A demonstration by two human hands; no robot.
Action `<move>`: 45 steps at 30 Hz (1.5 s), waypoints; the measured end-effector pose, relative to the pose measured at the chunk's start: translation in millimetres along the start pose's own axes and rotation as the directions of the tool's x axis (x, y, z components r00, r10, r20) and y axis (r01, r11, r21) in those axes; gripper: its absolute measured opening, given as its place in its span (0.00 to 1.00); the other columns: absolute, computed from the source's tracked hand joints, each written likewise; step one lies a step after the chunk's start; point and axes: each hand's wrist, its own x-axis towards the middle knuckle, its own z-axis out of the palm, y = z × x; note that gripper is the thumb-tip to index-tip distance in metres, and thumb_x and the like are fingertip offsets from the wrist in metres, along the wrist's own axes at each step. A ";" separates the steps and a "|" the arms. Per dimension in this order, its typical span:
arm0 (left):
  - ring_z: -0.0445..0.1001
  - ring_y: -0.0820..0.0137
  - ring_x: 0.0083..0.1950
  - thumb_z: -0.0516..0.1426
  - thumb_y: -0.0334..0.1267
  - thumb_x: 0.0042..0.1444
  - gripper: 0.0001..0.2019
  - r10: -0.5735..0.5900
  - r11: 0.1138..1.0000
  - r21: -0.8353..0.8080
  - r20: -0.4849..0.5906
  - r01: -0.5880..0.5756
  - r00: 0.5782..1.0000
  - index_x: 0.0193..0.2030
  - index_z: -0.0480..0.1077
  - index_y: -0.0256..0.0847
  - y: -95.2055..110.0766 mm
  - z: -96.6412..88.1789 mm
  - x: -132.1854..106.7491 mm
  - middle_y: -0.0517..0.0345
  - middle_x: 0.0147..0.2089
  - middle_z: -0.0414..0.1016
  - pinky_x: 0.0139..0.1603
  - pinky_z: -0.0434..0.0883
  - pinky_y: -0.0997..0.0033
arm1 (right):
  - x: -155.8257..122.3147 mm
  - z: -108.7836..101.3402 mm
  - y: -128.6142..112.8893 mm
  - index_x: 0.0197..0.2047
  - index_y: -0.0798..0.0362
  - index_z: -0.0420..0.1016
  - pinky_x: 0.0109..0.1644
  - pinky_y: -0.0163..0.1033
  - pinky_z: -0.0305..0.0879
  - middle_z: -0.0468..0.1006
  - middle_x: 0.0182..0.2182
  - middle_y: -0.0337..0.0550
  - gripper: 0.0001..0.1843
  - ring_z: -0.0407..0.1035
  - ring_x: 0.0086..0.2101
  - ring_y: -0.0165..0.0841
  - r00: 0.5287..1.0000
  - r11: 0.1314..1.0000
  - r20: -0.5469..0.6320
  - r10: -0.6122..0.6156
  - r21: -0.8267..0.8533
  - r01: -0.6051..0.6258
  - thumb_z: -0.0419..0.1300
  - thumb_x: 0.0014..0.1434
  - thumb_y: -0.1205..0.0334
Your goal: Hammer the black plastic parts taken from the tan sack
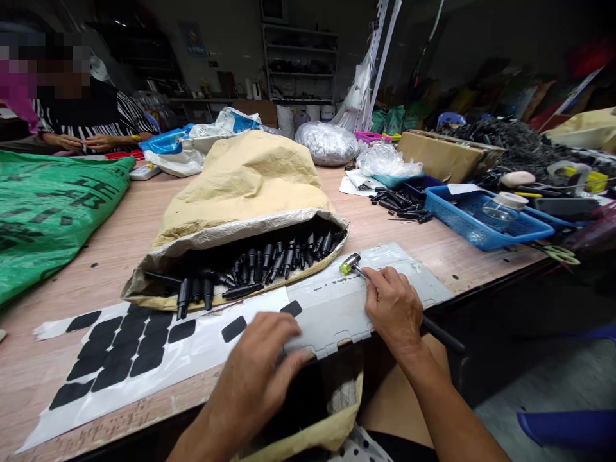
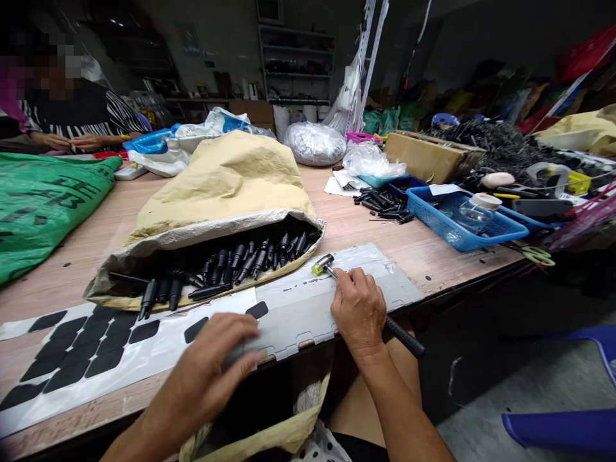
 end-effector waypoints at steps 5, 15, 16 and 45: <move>0.75 0.62 0.36 0.57 0.53 0.63 0.14 -0.373 0.888 0.189 -0.239 0.420 0.896 0.40 0.74 0.44 -29.5 -14.8 61.9 0.56 0.36 0.79 0.31 0.64 0.67 | 0.0 0.0 0.0 0.53 0.46 0.79 0.42 0.41 0.54 0.76 0.38 0.43 0.17 0.64 0.39 0.37 1.000 1.000 0.000 0.006 0.008 -0.006 0.57 0.65 0.67; 0.76 0.60 0.34 0.55 0.55 0.62 0.15 -0.539 0.795 0.204 -0.193 0.571 0.820 0.39 0.78 0.50 -35.7 -27.2 54.5 0.59 0.32 0.80 0.29 0.58 0.68 | 0.8 -1.7 -0.7 0.53 0.46 0.79 0.41 0.41 0.53 0.75 0.38 0.44 0.17 0.64 0.39 0.37 0.999 0.999 0.027 0.018 0.027 -0.018 0.57 0.65 0.67; 0.75 0.61 0.34 0.55 0.55 0.63 0.15 -0.521 0.821 0.168 -0.173 0.546 0.836 0.41 0.77 0.50 -34.1 -26.8 46.8 0.59 0.32 0.80 0.30 0.60 0.68 | 0.9 -1.7 -0.7 0.53 0.46 0.79 0.42 0.41 0.53 0.75 0.38 0.44 0.17 0.64 0.39 0.37 1.000 0.999 0.023 0.019 0.028 -0.019 0.57 0.64 0.67; 0.72 0.62 0.46 0.64 0.36 0.54 0.07 -0.271 0.920 -0.286 0.033 0.269 0.962 0.41 0.78 0.44 -35.4 11.0 38.1 0.58 0.40 0.75 0.49 0.66 0.63 | -28.5 -58.4 -68.6 0.63 0.46 0.73 0.46 0.37 0.73 0.76 0.39 0.44 0.23 0.72 0.39 0.32 0.945 0.667 0.164 -0.282 0.741 0.070 0.51 0.70 0.69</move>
